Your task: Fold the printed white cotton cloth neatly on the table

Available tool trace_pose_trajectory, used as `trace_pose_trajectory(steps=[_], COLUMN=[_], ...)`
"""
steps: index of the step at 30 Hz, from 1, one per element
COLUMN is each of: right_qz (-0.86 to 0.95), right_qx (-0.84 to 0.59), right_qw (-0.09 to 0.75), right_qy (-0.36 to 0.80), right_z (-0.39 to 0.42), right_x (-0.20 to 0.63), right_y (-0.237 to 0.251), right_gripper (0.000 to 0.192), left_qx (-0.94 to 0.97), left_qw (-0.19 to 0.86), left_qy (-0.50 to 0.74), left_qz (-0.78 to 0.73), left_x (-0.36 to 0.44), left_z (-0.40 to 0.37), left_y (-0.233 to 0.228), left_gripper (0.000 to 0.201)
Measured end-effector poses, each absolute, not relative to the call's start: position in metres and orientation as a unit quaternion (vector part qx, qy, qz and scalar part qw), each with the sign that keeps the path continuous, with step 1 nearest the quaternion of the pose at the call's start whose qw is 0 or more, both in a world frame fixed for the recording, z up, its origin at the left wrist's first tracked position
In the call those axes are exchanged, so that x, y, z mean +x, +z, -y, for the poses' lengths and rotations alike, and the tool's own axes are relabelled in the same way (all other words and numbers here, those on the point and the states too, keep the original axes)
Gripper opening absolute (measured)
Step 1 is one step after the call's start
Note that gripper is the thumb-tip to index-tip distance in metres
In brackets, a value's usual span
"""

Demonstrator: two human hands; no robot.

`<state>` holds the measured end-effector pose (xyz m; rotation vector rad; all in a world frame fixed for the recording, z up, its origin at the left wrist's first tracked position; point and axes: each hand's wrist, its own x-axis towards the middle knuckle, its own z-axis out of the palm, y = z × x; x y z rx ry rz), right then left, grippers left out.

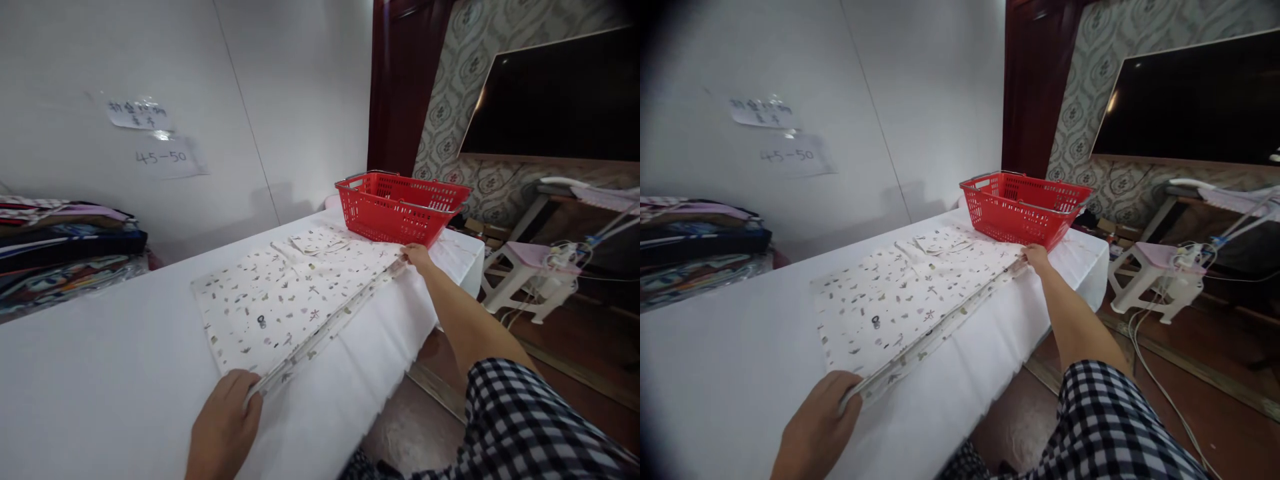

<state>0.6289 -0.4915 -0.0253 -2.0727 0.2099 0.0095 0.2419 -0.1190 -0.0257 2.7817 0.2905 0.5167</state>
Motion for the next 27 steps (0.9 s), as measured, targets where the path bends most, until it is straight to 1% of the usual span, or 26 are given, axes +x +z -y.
trace_pose_trajectory(steps=[3,6,8,11,13,16,19,23,27], right_qz=[-0.094,-0.085,-0.079,-0.070,-0.066,-0.061,-0.058,-0.060,-0.038], right_qx=[-0.892,-0.922,-0.936,-0.951,-0.956,-0.964,-0.973,-0.982,-0.990], right_qw=[0.442,0.378,0.341,0.300,0.279,0.249,0.217,0.173,0.137], right_qy=[-0.003,-0.012,-0.021,-0.042,-0.059,-0.066,-0.058,-0.035,0.005], right_z=[0.496,0.500,0.501,0.501,0.501,0.500,0.500,0.499,0.498], right_x=[0.631,0.632,0.633,0.633,0.632,0.629,0.627,0.632,0.644], right_y=[-0.035,-0.045,-0.050,-0.050,-0.049,-0.047,-0.048,-0.049,-0.047], right_gripper=[0.032,0.031,0.027,0.018,0.020,0.024,0.024,0.026,0.023], left_qx=[0.978,0.989,0.992,0.994,0.994,0.994,0.994,0.996,0.996], left_qw=[0.145,0.115,0.093,0.073,0.071,0.070,0.065,0.072,0.059], left_qy=[0.131,0.048,0.026,0.043,0.061,0.078,0.075,0.036,0.044], left_qz=[-0.075,-0.073,-0.079,-0.069,-0.047,-0.030,-0.039,-0.045,-0.056], left_x=[0.241,0.242,0.244,0.249,0.253,0.257,0.257,0.255,0.247], left_z=[0.119,0.117,0.117,0.119,0.120,0.119,0.119,0.122,0.119], left_y=[-0.030,-0.039,-0.043,-0.043,-0.041,-0.040,-0.039,-0.039,-0.045], left_gripper=[0.021,0.022,0.023,0.028,0.034,0.034,0.034,0.036,0.039])
